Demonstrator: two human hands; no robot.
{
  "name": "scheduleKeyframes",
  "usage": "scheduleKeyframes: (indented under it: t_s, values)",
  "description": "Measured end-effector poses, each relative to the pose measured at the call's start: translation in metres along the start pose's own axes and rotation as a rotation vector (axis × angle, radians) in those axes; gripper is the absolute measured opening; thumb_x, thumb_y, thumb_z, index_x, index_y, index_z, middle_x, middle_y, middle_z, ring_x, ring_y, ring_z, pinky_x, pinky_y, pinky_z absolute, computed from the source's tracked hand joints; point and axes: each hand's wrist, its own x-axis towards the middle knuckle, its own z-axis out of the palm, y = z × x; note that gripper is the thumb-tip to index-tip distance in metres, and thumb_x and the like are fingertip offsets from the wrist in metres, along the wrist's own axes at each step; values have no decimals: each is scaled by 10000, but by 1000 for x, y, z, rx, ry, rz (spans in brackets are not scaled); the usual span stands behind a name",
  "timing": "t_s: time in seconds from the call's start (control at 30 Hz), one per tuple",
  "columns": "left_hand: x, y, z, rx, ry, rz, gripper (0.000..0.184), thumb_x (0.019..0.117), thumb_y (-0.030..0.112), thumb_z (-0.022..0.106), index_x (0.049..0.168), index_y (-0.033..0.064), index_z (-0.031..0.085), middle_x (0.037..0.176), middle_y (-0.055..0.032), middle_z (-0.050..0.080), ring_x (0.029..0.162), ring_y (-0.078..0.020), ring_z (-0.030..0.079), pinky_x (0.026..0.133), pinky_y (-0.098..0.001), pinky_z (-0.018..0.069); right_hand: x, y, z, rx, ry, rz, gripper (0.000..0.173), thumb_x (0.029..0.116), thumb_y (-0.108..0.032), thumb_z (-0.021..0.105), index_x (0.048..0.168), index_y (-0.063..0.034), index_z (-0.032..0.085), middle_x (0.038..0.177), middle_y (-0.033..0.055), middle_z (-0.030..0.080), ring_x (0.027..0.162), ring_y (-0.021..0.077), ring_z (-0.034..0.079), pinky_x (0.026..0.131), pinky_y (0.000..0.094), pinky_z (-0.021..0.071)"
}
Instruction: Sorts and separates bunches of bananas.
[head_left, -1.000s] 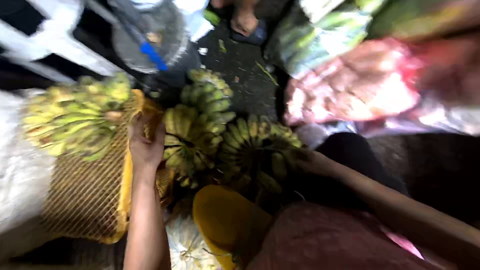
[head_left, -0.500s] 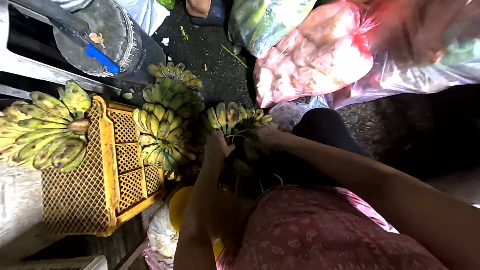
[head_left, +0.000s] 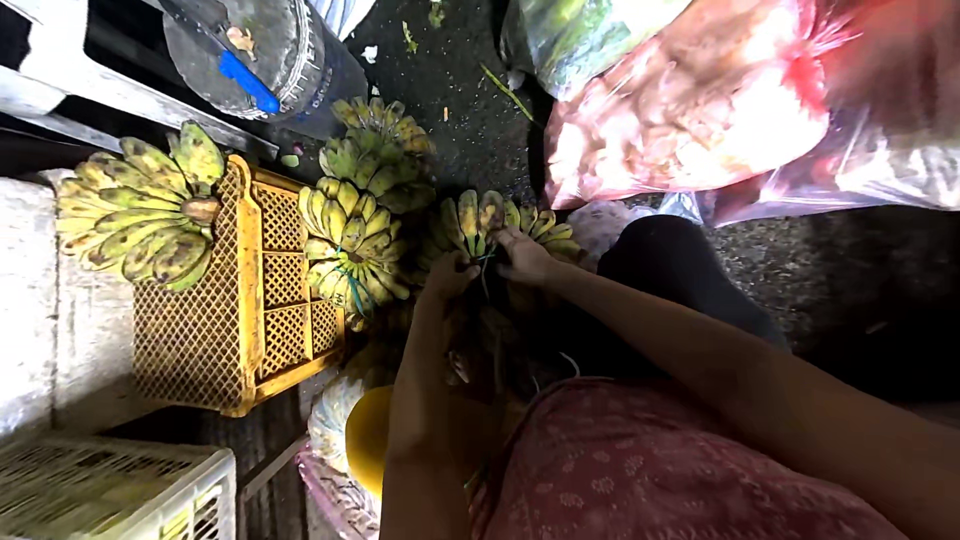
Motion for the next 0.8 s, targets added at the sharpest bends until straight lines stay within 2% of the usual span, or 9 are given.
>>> scheduleKeyframes:
  t_s: [0.17,0.2,0.3,0.4,0.5,0.57,0.67,0.73,0.8]
  values:
    - [9,15,-6,262,-43,100,384,934,261,714,1219,8,670,1210,-220,674,1160,-371,642,998,-574,498,10,1,-24,-112,-266,-11,327,1078,-195,521,1313,7,626,1348,242,622,1272,404,592,1103,581,427]
    - [6,19,-2,328,-4,156,438,893,244,746,1268,36,656,1249,-211,667,1192,-375,633,1003,-580,505,12,-5,-27,-110,-269,20,339,1084,-201,510,1317,19,619,1333,259,625,1270,415,589,1105,582,421]
    - [0,39,11,415,-11,175,483,965,174,668,1433,101,574,1458,-226,529,1370,-394,501,1107,-543,442,10,-8,-28,-100,-257,72,357,1070,-216,539,1321,28,609,1289,282,639,1239,428,604,1081,595,434]
    - [4,40,7,359,-63,190,352,1032,133,560,1374,74,617,1431,-231,554,1349,-389,526,1106,-530,451,12,1,-23,-110,-261,80,362,1062,-211,565,1333,19,627,1320,277,634,1259,430,599,1101,587,427]
    - [-9,38,-42,357,-183,255,303,1016,120,567,1294,35,656,1318,-215,643,1255,-371,607,1049,-569,478,13,-7,-27,-180,-256,88,349,1023,-160,604,1346,-33,638,1382,252,600,1282,424,580,1098,600,437]
    - [-31,33,-88,258,-15,262,315,1013,128,576,1301,32,660,1300,-191,662,1219,-326,639,1044,-528,501,7,-29,-41,-234,-132,128,335,1009,-137,605,1326,-40,655,1380,259,595,1243,453,596,1048,647,454]
    - [-43,10,-167,47,358,137,322,1051,192,558,1304,10,643,1298,-197,655,1204,-321,640,1051,-515,499,15,-65,-51,-225,140,7,293,1003,-102,600,1273,-19,678,1356,258,606,1232,446,601,1030,612,474]
    - [-28,-11,-215,-43,634,98,330,1056,197,556,1292,-17,640,1294,-241,640,1216,-371,624,1061,-543,482,30,-93,-48,-236,149,-109,363,984,-92,614,1339,-24,645,1399,260,569,1311,460,531,1086,596,438]
    - [-16,-28,-250,-27,918,285,340,1070,187,537,1258,-84,621,1201,-309,653,1130,-409,654,1009,-503,517,40,-120,-37,-254,110,-201,392,982,-119,619,1370,-71,637,1442,208,562,1352,425,510,1108,593,423]
